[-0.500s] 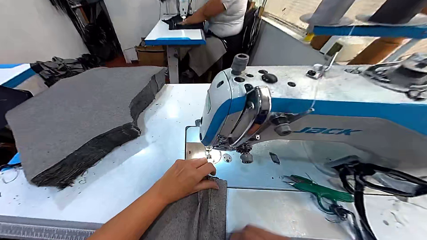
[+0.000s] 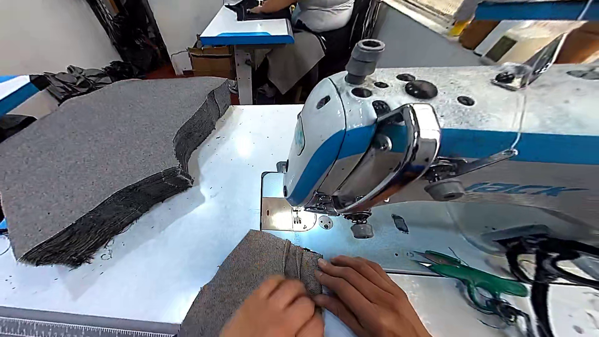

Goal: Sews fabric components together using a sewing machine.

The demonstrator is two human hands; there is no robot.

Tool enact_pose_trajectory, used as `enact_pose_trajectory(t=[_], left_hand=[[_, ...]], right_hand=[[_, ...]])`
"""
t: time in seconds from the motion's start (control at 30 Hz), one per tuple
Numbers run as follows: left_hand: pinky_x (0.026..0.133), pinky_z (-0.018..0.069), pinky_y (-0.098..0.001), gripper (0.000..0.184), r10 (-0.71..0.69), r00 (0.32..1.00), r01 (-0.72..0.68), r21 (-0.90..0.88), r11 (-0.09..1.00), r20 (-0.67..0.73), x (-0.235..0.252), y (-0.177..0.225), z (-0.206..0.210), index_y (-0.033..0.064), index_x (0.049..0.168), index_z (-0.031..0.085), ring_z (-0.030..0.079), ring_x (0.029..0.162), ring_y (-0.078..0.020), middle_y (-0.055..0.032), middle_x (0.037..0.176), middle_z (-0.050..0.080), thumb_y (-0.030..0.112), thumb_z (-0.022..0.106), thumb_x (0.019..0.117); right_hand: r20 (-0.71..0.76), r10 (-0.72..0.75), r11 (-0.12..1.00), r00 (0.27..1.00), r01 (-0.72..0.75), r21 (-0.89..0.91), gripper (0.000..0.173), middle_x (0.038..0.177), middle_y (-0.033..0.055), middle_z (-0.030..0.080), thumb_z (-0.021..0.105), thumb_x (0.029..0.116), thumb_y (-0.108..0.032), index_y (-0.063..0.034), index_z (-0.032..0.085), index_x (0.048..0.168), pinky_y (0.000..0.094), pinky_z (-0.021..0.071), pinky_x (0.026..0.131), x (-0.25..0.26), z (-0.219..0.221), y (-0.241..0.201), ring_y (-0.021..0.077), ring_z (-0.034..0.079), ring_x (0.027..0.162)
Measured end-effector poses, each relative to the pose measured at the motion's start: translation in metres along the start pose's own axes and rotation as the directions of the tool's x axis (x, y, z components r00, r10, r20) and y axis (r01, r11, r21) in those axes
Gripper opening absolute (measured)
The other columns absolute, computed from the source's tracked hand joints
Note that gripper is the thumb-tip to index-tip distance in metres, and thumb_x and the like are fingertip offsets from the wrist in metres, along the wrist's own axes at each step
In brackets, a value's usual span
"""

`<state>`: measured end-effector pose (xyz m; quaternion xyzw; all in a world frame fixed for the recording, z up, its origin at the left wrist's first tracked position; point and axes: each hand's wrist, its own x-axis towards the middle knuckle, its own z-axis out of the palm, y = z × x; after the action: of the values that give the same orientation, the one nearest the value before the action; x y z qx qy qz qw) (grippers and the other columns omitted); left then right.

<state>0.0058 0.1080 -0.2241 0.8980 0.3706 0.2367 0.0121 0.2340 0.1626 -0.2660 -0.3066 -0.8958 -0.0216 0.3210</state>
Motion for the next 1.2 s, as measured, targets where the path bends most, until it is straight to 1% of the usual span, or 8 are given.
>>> enact_pose_trajectory(t=[0.1,0.23,0.37,0.5,0.7,0.83,1.0,1.2], left_hand=[[0.111,0.0418,-0.0555,0.051,-0.086,0.994,0.082,0.056,0.995,0.069,-0.027,0.002,0.013,0.0143,0.133,0.064,0.058,0.133,-0.0264,-0.0071,0.133,0.067,0.053,0.047,0.1033],[0.113,0.04,-0.0572,0.053,-0.103,0.992,0.103,0.008,0.995,0.076,-0.024,-0.045,0.011,0.0241,0.144,0.058,0.054,0.137,-0.0263,-0.0086,0.142,0.061,0.056,0.04,0.1054],[0.118,0.034,-0.0572,0.052,-0.116,0.989,0.116,-0.003,0.993,0.089,-0.014,-0.056,0.01,0.0253,0.144,0.059,0.05,0.141,-0.0249,-0.0067,0.144,0.061,0.054,0.038,0.1065],[0.117,0.0341,-0.0556,0.053,-0.114,0.991,0.114,0.013,0.993,0.075,-0.009,-0.054,0.014,0.0239,0.145,0.058,0.05,0.141,-0.0232,-0.0046,0.144,0.06,0.054,0.036,0.1071],[0.117,0.0345,-0.0527,0.051,-0.087,0.995,0.086,0.035,0.996,0.04,-0.01,-0.057,0.017,0.0237,0.144,0.057,0.05,0.14,-0.0234,-0.0038,0.144,0.06,0.053,0.037,0.107],[0.118,0.0333,-0.052,0.051,-0.086,0.996,0.085,0.046,0.995,0.028,-0.011,-0.056,0.017,0.0243,0.144,0.057,0.05,0.14,-0.0236,-0.0034,0.143,0.06,0.053,0.038,0.1067],[0.118,0.0329,-0.0522,0.049,-0.095,0.994,0.093,0.041,0.995,0.049,-0.011,-0.055,0.016,0.0247,0.144,0.057,0.049,0.141,-0.0234,-0.0029,0.144,0.059,0.052,0.039,0.1069],[0.118,0.0311,-0.0531,0.049,-0.103,0.993,0.102,0.023,0.994,0.049,-0.013,-0.054,0.016,0.0249,0.144,0.056,0.048,0.142,-0.024,-0.0027,0.146,0.058,0.051,0.04,0.1068]], right_hand=[[-0.009,-0.007,1.0,1.0,0.007,-0.015,0.035,0.113,0.0046,0.075,0.049,0.1075,-0.04,-0.0133,0.071,0.111,0.0318,0.0501,0.095,0.009,0.007,0.004,0.0198,0.068,0.105],[0.041,-0.042,0.999,0.998,0.043,-0.029,0.035,0.125,0.0025,0.073,0.046,0.0984,-0.015,-0.0134,0.076,0.117,0.0405,0.0546,0.093,0.033,0.021,0.022,0.0218,0.07,0.109],[0.046,-0.049,0.998,0.998,0.05,-0.028,0.039,0.123,0.0029,0.074,0.048,0.0926,-0.007,-0.015,0.077,0.117,0.0413,0.0547,0.093,0.048,0.024,0.035,0.0234,0.069,0.112],[0.017,0.012,0.999,1.0,-0.011,-0.053,0.041,0.105,0.013,0.073,0.046,0.0921,-0.01,-0.0195,0.079,0.115,0.0447,0.0553,0.079,0.043,0.024,0.037,0.032,0.069,0.099],[0.011,0.071,0.996,0.997,-0.071,-0.046,0.041,0.091,0.0083,0.069,0.046,0.093,-0.013,-0.0247,0.081,0.112,0.039,0.0523,0.076,0.043,0.024,0.035,0.0257,0.066,0.087],[0.007,0.078,0.996,0.997,-0.078,-0.034,0.039,0.09,0.0082,0.067,0.047,0.0961,-0.016,-0.026,0.08,0.114,0.0379,0.0513,0.084,0.04,0.024,0.035,0.0252,0.065,0.091],[0.035,0.099,0.995,0.994,-0.099,0.002,0.039,0.091,0.0079,0.065,0.047,0.097,-0.015,-0.0275,0.078,0.117,0.032,0.0468,0.08,0.041,0.021,0.033,0.0222,0.062,0.089],[0.117,0.111,0.994,0.987,-0.111,-0.004,0.04,0.091,0.0096,0.065,0.048,0.0946,-0.01,-0.0245,0.078,0.118,0.0342,0.0465,0.078,0.044,0.013,0.03,0.0241,0.062,0.089]])
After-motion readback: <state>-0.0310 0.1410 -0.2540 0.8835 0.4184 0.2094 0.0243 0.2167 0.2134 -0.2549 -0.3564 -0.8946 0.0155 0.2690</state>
